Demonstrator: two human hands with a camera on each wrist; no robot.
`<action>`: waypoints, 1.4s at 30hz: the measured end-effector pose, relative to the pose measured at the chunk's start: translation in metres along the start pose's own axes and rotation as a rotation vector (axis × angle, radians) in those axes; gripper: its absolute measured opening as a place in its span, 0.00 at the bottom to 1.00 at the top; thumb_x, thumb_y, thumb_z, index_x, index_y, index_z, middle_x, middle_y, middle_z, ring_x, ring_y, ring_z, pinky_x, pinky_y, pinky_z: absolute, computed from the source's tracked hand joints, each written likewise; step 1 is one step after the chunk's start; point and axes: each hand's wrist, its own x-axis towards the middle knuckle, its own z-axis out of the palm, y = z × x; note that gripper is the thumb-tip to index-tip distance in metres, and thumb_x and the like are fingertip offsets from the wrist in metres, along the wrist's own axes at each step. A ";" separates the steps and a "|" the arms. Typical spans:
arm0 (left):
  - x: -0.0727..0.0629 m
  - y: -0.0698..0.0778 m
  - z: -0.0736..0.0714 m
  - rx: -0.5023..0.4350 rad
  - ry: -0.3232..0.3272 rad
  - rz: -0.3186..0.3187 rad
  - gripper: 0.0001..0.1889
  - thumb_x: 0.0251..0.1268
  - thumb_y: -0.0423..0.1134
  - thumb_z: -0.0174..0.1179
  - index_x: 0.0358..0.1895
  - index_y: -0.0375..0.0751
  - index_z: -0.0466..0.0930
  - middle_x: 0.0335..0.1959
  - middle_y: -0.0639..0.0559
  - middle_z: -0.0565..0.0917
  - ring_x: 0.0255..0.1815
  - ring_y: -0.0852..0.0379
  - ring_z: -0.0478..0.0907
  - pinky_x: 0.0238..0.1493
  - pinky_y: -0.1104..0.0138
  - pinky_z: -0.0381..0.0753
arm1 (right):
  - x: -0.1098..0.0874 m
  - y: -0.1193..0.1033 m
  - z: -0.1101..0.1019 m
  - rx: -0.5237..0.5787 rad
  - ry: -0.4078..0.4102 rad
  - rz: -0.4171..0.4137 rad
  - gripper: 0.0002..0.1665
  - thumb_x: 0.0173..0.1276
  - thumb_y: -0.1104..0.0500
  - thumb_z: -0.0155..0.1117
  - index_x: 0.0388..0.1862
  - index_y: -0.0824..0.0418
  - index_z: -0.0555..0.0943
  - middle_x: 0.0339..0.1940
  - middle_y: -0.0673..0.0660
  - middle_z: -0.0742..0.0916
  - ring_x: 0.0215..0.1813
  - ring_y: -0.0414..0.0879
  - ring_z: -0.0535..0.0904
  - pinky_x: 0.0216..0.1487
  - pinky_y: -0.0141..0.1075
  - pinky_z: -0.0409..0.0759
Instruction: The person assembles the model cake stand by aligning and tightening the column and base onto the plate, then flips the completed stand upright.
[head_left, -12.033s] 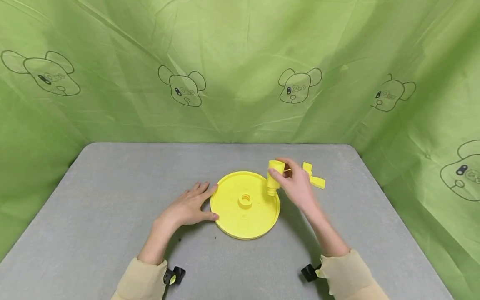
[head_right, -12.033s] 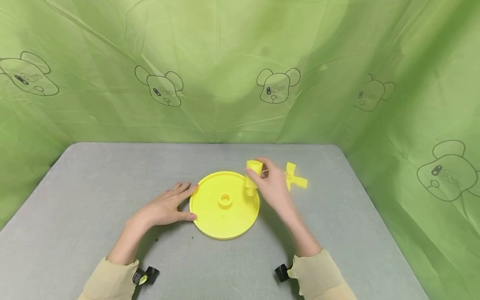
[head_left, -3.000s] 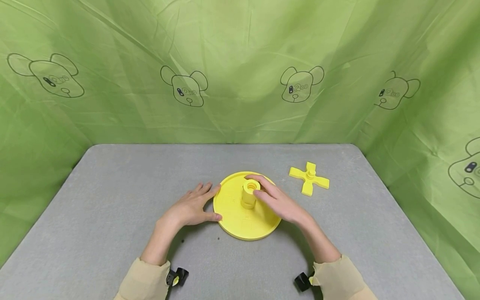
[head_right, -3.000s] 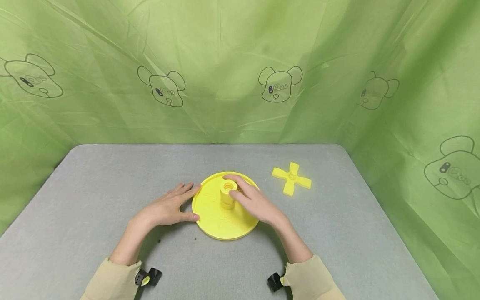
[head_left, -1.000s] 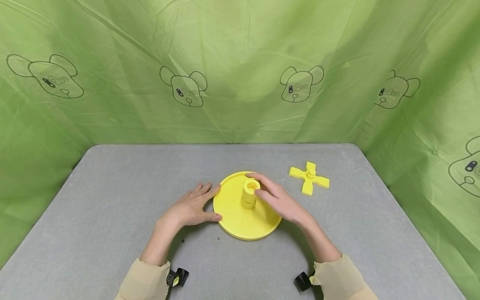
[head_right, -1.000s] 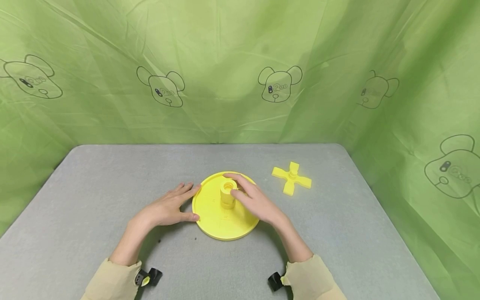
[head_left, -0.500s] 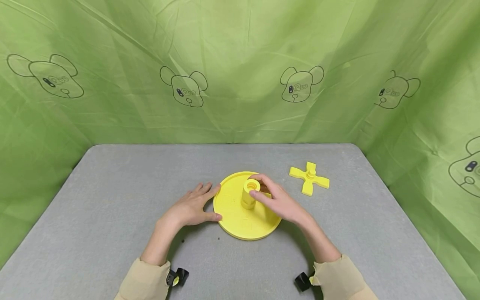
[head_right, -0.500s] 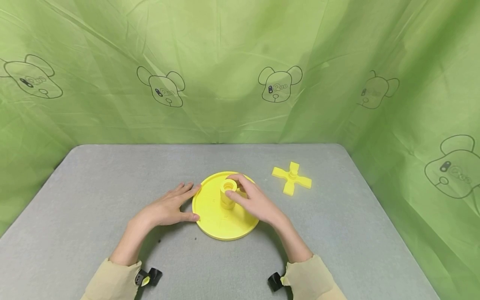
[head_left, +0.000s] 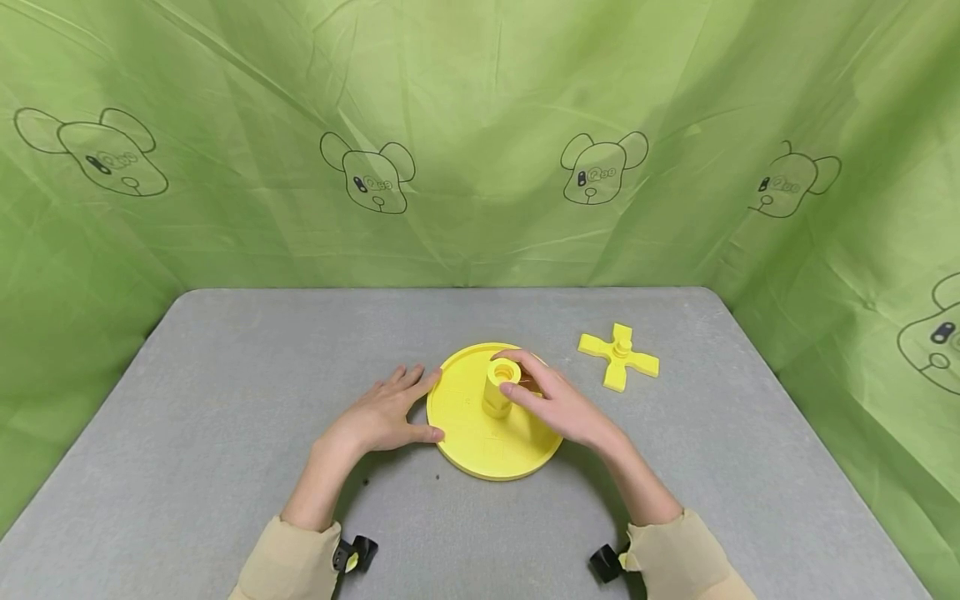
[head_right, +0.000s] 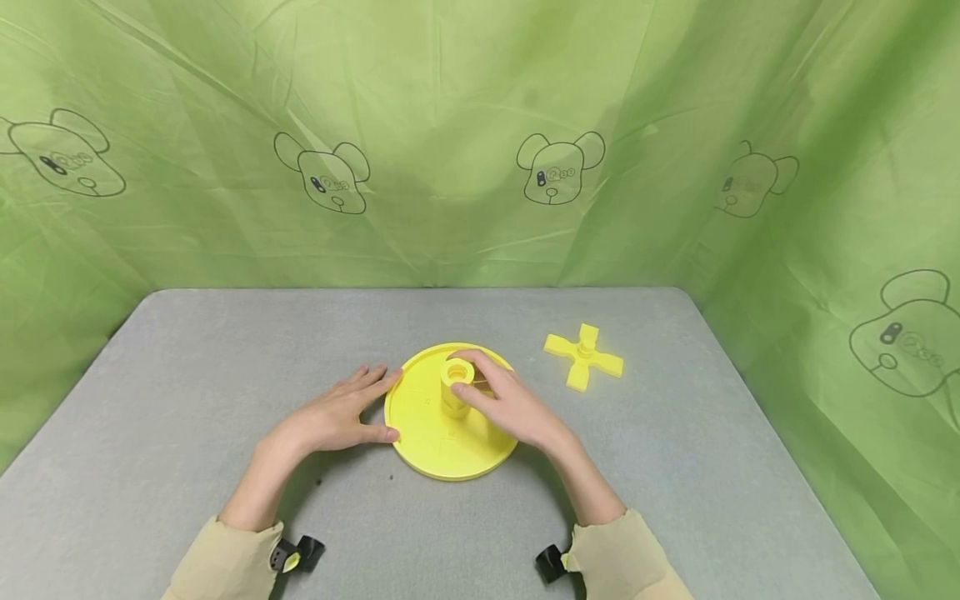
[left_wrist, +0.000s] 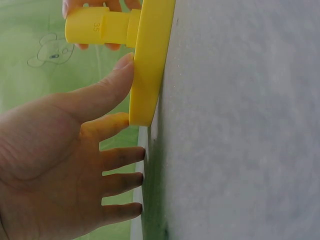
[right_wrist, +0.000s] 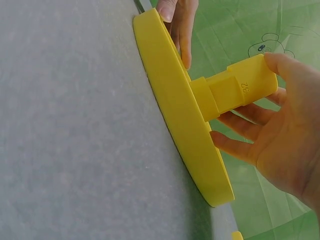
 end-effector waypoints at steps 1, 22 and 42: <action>0.000 0.000 0.000 -0.001 0.001 0.000 0.49 0.65 0.61 0.67 0.84 0.52 0.52 0.85 0.39 0.52 0.86 0.33 0.44 0.84 0.37 0.48 | 0.000 0.000 0.000 0.005 -0.003 -0.001 0.22 0.80 0.43 0.58 0.69 0.40 0.71 0.68 0.46 0.80 0.65 0.45 0.82 0.70 0.47 0.79; 0.002 0.000 -0.001 0.001 -0.007 0.003 0.49 0.65 0.62 0.66 0.84 0.52 0.52 0.85 0.38 0.52 0.86 0.33 0.43 0.84 0.37 0.48 | -0.002 -0.004 -0.004 0.034 -0.009 -0.023 0.33 0.79 0.47 0.60 0.79 0.46 0.65 0.73 0.53 0.78 0.69 0.54 0.79 0.73 0.53 0.77; 0.001 0.001 -0.002 -0.003 -0.017 0.002 0.49 0.66 0.61 0.66 0.84 0.52 0.51 0.86 0.39 0.51 0.87 0.34 0.42 0.85 0.38 0.47 | -0.024 0.017 -0.045 -0.164 0.149 -0.054 0.36 0.76 0.49 0.65 0.78 0.54 0.67 0.71 0.60 0.80 0.74 0.56 0.75 0.75 0.57 0.74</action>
